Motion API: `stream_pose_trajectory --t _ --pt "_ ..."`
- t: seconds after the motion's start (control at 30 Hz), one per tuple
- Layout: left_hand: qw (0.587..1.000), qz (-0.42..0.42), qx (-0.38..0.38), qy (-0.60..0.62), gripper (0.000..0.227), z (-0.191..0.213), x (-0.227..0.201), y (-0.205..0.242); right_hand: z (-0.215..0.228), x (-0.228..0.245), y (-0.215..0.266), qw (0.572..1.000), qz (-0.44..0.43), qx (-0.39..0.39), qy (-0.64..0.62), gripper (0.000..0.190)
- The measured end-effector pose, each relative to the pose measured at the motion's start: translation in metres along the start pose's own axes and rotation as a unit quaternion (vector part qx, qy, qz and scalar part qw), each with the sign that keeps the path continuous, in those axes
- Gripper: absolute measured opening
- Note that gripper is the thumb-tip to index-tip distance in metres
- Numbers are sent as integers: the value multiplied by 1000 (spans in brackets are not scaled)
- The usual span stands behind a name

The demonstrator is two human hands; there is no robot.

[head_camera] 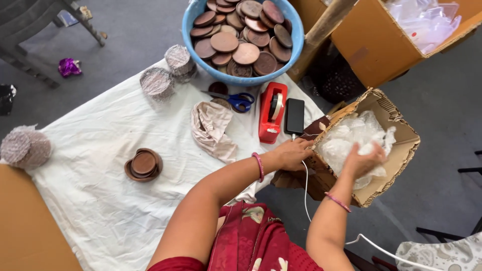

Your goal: The person wipes a small wooden bowl with a white cloth, then places it into a larger wooden bowl. They then wrap the stacked bowls in bubble wrap and secure the bundle with clear tape.

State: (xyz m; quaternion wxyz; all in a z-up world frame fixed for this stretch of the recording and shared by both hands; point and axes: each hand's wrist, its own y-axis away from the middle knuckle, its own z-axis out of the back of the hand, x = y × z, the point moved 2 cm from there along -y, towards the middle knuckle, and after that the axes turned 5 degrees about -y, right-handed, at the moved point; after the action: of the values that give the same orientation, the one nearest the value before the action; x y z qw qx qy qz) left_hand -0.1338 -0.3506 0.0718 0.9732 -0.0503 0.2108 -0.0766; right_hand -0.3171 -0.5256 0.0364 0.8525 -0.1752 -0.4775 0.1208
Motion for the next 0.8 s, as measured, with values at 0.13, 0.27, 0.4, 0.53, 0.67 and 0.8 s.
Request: stream_pose_trajectory --t 0.13,0.27,0.4,0.53,0.67,0.8 --pt "1000 -1 25 13 63 -5 -13 -11 20 -49 -33 958 -35 -193 210 65" --pt "996 14 12 90 61 -10 -11 -16 3 -68 -31 944 -264 29 194 18" --pt "980 59 -13 188 62 -12 -1 -16 -1 -52 -22 972 -69 -118 190 5" --pt "975 91 -11 203 63 11 6 -7 -8 -81 -29 953 -157 -223 131 52" --pt "967 126 1 222 62 8 20 -6 -9 -54 -26 947 -271 -32 169 7" --pt "912 190 -43 361 63 1 23 -15 -19 24 4 961 199 -150 117 1"
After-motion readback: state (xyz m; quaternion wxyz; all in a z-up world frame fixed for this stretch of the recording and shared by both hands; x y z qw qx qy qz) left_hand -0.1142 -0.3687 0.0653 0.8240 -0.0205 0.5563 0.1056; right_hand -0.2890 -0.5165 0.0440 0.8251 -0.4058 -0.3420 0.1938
